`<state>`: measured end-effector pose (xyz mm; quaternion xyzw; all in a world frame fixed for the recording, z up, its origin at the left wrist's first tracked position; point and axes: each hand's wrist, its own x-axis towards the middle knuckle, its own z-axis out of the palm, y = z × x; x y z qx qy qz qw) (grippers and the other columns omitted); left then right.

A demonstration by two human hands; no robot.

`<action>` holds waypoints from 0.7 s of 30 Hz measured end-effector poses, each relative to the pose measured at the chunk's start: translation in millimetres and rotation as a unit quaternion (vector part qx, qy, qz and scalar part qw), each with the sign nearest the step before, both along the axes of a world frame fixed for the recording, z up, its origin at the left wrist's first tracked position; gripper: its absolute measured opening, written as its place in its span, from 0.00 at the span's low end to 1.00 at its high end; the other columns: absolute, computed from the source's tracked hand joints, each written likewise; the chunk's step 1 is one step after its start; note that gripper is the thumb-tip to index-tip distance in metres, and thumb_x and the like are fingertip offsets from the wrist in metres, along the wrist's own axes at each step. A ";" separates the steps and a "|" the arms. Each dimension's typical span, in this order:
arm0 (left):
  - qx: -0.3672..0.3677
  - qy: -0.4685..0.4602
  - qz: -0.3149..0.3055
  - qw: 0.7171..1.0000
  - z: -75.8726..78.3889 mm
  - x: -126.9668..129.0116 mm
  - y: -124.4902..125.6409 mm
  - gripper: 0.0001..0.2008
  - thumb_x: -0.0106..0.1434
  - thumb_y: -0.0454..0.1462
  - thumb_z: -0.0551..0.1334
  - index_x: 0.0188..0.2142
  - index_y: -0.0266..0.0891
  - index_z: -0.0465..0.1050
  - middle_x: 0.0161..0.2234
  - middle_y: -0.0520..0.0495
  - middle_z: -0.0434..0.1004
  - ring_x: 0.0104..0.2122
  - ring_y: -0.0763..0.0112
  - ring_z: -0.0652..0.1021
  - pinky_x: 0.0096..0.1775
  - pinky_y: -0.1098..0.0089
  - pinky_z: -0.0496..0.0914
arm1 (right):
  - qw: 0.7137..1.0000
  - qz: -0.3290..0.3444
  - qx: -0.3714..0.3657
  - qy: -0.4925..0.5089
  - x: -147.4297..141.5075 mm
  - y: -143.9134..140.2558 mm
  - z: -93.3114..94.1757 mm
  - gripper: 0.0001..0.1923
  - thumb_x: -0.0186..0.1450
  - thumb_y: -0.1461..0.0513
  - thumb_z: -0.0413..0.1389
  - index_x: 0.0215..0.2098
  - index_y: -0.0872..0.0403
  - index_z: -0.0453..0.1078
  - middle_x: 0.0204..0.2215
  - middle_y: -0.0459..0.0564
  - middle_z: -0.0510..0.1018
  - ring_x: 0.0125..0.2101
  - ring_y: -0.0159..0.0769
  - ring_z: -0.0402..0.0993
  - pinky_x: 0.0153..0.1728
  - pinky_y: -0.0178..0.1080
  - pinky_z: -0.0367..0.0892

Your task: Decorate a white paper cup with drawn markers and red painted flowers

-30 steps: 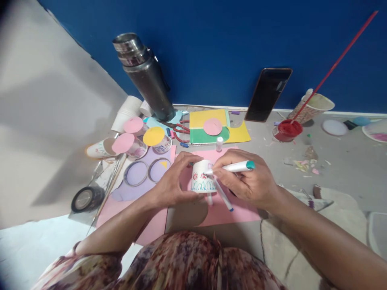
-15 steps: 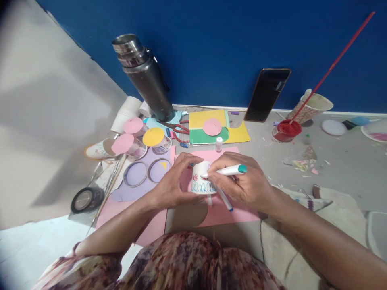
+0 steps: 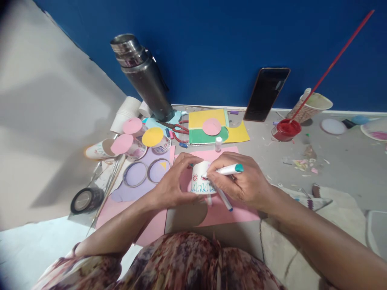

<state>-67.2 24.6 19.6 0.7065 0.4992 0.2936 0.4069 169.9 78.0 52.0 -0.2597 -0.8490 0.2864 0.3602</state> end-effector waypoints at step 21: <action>0.015 -0.007 0.001 1.000 0.3 0.5 0.1 0.37 0.51 0.38 0.78 0.60 0.46 0.68 0.58 0.41 0.70 0.61 0.49 0.72 0.64 0.50 0.70 | 0.998 -0.048 -0.019 0.024 4.2 -1.8 -0.4 0.06 0.73 0.61 0.59 0.37 0.49 0.76 0.24 0.45 0.82 0.22 0.34 0.76 0.24 0.37 0.67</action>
